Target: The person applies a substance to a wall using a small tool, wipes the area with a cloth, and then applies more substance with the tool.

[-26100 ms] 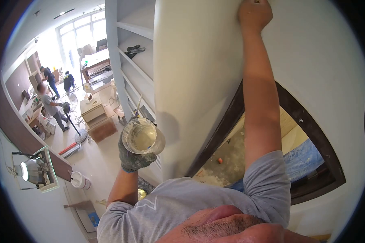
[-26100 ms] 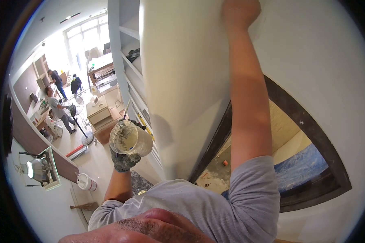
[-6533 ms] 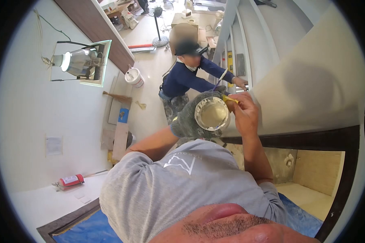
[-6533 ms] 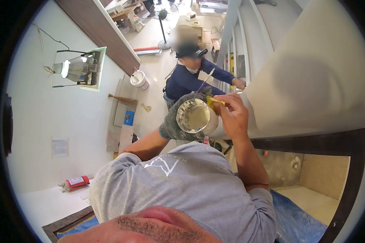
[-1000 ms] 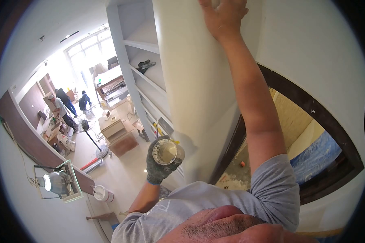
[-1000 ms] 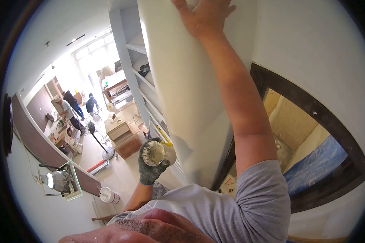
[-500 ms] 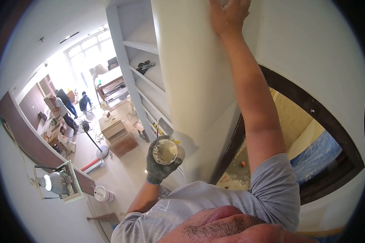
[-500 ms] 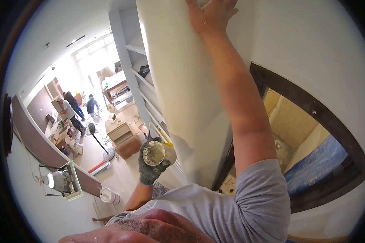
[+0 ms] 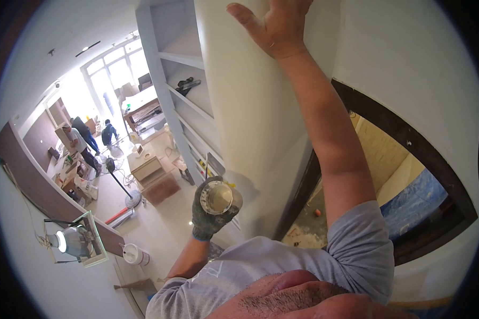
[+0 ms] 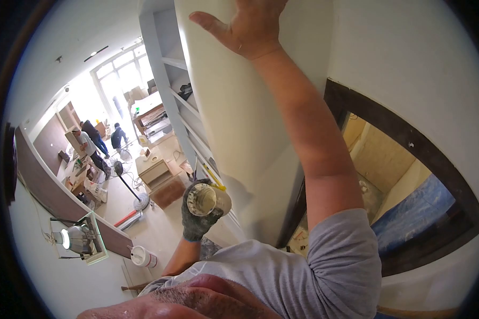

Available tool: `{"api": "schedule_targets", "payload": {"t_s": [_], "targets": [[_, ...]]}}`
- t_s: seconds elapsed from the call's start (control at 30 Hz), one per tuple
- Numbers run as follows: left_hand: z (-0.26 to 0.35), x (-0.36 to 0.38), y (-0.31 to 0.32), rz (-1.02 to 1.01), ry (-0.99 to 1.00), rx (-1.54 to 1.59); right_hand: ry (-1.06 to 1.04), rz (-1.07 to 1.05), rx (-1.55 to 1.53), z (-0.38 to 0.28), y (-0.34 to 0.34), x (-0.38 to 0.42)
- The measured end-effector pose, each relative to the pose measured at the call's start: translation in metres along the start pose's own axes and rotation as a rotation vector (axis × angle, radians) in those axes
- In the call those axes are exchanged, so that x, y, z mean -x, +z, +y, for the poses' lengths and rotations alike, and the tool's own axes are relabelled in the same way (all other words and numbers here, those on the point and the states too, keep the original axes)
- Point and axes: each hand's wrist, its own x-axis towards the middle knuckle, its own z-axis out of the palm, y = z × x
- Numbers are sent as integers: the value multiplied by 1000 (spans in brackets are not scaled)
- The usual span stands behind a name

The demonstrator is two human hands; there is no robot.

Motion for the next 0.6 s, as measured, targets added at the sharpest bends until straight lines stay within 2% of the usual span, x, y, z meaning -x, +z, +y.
{"api": "schedule_targets", "payload": {"t_s": [0.1,0.2,0.4,0.6], "targets": [[1,-1,1,-7,4,-17,334,62,-244,11,10,6],[4,-1,0,-8,5,22,452,-14,-187,16,12,9],[-9,1,0,46,64,7,365,-68,-95,17,14,7],[3,1,2,7,-34,38,184,-95,33,-5,7,3]]}}
